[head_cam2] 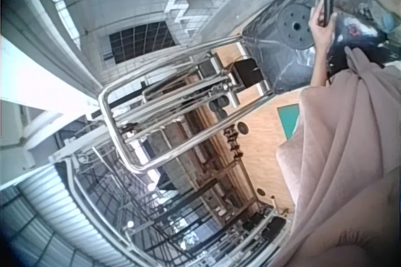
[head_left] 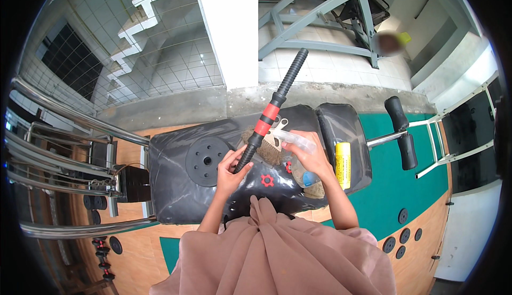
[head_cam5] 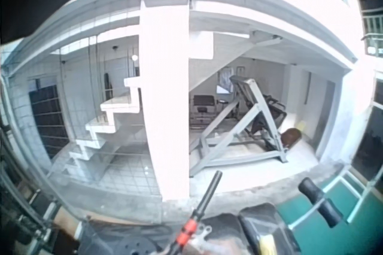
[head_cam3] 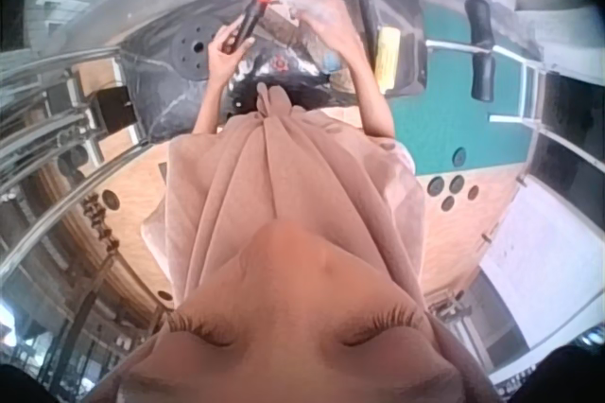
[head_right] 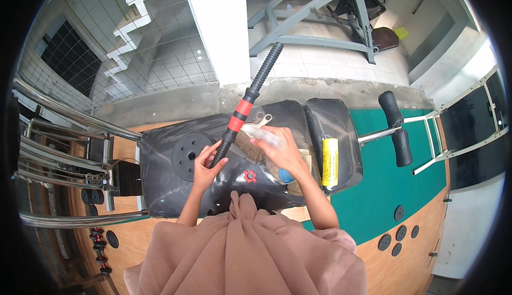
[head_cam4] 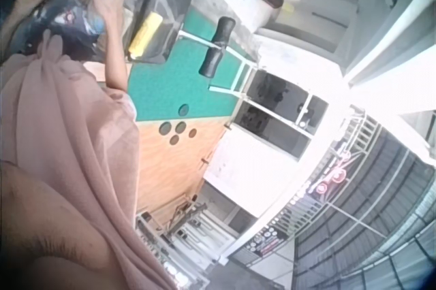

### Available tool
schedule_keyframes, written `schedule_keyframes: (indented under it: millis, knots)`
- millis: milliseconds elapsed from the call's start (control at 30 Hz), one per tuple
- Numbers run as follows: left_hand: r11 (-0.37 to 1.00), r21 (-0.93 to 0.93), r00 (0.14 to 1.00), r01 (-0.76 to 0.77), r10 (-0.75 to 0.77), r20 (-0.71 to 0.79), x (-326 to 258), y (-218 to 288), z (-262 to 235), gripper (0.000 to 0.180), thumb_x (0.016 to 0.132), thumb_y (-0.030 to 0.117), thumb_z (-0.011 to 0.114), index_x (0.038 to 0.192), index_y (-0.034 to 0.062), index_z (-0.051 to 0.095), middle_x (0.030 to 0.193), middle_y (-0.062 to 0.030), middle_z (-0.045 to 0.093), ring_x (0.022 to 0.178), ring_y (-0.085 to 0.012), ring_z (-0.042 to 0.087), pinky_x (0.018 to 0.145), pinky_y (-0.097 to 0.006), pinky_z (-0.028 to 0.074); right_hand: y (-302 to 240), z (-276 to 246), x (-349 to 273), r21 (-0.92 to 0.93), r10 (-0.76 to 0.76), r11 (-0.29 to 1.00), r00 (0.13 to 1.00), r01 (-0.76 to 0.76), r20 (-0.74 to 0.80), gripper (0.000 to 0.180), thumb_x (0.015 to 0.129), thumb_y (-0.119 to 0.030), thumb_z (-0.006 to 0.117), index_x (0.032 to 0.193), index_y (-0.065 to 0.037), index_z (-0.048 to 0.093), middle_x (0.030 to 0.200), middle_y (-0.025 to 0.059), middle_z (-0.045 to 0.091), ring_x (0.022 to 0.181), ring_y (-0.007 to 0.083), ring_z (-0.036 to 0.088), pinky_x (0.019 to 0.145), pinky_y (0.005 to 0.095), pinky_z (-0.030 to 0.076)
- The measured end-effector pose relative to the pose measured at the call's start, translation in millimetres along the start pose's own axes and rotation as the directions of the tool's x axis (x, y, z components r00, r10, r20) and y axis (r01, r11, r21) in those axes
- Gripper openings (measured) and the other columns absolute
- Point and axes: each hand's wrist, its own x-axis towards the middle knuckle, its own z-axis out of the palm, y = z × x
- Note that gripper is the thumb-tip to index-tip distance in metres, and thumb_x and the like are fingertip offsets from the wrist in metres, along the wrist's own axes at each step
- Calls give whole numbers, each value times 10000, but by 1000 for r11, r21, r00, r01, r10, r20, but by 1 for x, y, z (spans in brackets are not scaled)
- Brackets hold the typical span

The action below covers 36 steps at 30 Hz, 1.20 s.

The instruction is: The person wipes a weight plate with a cloth, then assembles a dumbbell by inserting a bar and securing it with red collars. They place the dumbbell on the floor, pick up another dumbbell, and return to the bench to adjust the collars and wipe the bar with the cloth.

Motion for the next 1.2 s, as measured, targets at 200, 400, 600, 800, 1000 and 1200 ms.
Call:
schedule_keyframes:
  millis: [200,400,600,800,1000,1200]
  knots:
    - [970,234,991,-62,88,-103,-4,0,2,469,676,27,750,1127,42,625,745,13,460,584,-30,404,484,-174,330,11,-9,3,138,54,989,995,-42,-84,213,763,-185,626,821,20,641,593,95,579,531,127,514,514,291,387]
    - [941,335,992,-41,79,-102,-13,5,-3,450,665,12,749,1100,35,634,752,13,471,669,-46,467,504,-169,351,12,-19,8,190,73,981,979,-36,-193,224,777,-192,605,823,25,639,625,55,584,590,112,525,545,265,412]
    - [925,373,988,-71,116,-99,-17,3,-5,446,655,11,754,1086,37,641,733,9,466,655,-56,467,488,-185,350,18,-30,14,209,108,975,980,-72,-167,238,795,-202,601,842,28,640,678,67,613,650,121,569,570,263,441]
    - [931,358,991,-68,106,-86,-23,-4,-7,443,647,8,754,1075,32,644,729,1,469,652,-66,478,488,-184,354,12,-33,16,201,139,975,965,-94,-222,228,796,-213,604,785,13,628,670,58,603,644,119,568,565,264,443]
    - [925,363,988,-109,142,-63,-26,-5,-9,427,647,22,757,1061,36,653,708,4,456,575,-55,417,481,-192,319,23,-45,20,210,106,977,950,-45,-293,304,802,-261,597,939,3,662,661,43,604,626,95,561,542,248,439]
    - [912,408,998,-51,61,-11,-41,-10,-15,423,637,12,755,1047,18,652,737,-4,482,654,-70,491,502,-179,359,29,-50,18,240,134,970,917,-43,-376,282,810,-233,594,950,1,666,701,52,628,662,94,571,544,240,434]
